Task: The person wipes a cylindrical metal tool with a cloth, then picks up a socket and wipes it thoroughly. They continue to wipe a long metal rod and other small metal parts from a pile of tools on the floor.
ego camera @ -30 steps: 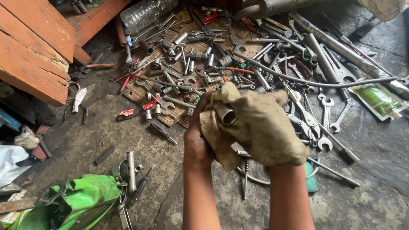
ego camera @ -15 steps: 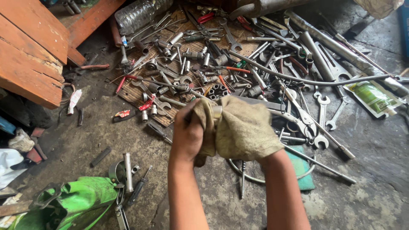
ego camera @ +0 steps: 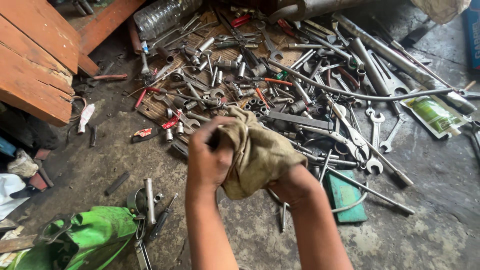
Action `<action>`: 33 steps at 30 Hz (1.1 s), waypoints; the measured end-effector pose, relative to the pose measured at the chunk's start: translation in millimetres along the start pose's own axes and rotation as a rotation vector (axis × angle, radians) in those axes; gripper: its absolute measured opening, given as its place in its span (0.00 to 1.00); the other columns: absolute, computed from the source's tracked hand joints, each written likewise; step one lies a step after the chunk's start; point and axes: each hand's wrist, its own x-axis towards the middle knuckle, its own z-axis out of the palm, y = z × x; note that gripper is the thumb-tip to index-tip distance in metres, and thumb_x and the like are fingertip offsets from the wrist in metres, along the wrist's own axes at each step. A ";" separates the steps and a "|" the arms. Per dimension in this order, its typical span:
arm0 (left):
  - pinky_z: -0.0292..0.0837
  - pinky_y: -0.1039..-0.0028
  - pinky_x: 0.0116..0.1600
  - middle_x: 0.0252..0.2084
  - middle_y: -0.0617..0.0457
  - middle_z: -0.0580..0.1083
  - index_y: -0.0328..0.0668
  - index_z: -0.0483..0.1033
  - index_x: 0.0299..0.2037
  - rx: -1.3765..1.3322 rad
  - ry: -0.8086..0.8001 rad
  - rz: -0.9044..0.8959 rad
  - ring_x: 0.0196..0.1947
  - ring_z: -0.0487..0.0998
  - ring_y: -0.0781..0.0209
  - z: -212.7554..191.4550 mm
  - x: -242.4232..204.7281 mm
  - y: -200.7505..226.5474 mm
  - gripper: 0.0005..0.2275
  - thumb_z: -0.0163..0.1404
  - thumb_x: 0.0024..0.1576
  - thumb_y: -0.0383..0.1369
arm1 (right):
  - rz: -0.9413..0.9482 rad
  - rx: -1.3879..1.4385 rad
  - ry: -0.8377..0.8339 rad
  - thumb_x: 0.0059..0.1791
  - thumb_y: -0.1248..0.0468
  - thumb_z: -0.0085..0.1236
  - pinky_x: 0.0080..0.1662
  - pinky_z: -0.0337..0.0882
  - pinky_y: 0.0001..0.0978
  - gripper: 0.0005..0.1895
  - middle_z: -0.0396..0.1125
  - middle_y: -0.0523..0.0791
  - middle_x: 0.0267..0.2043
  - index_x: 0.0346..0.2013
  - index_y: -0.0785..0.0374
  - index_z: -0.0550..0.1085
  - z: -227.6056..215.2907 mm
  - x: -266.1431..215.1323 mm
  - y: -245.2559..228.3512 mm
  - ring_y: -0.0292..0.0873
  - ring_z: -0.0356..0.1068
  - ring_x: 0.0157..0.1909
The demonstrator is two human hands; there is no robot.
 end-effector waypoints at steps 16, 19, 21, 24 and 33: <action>0.76 0.77 0.39 0.35 0.60 0.81 0.55 0.83 0.43 0.059 -0.016 0.241 0.33 0.82 0.67 30.7 15.9 42.0 0.07 0.59 0.56 0.34 | -0.160 0.757 -0.318 0.47 0.54 0.68 0.59 0.76 0.44 0.36 0.69 0.56 0.58 0.62 0.72 0.68 -33.7 2.1 19.5 0.51 0.72 0.58; 0.75 0.75 0.32 0.30 0.59 0.81 0.47 0.84 0.36 -0.030 0.078 0.038 0.26 0.81 0.66 39.4 10.2 21.1 0.09 0.58 0.55 0.41 | -0.135 0.338 -0.179 0.48 0.55 0.66 0.57 0.75 0.42 0.29 0.71 0.52 0.55 0.58 0.71 0.71 -32.0 2.4 7.8 0.47 0.73 0.55; 0.75 0.69 0.28 0.27 0.55 0.81 0.41 0.84 0.34 -0.223 0.043 -0.115 0.22 0.80 0.63 35.5 8.8 5.9 0.15 0.58 0.53 0.46 | -0.067 0.110 0.064 0.56 0.61 0.62 0.50 0.74 0.41 0.17 0.73 0.53 0.50 0.53 0.73 0.74 -35.5 8.2 -1.4 0.47 0.72 0.49; 0.73 0.70 0.33 0.27 0.54 0.82 0.43 0.86 0.33 -0.087 0.071 -0.319 0.24 0.80 0.63 29.1 17.7 -12.6 0.18 0.55 0.57 0.50 | -0.177 -0.297 0.114 0.54 0.65 0.55 0.50 0.75 0.36 0.13 0.74 0.49 0.48 0.49 0.71 0.77 -36.6 15.7 -6.1 0.43 0.72 0.47; 0.77 0.70 0.42 0.34 0.51 0.84 0.47 0.87 0.39 -0.202 -0.010 -0.364 0.31 0.83 0.61 34.6 13.3 2.1 0.19 0.45 0.61 0.48 | -0.302 -0.536 0.075 0.51 0.72 0.55 0.54 0.73 0.30 0.17 0.73 0.46 0.53 0.55 0.67 0.75 -26.8 12.4 -12.2 0.39 0.71 0.52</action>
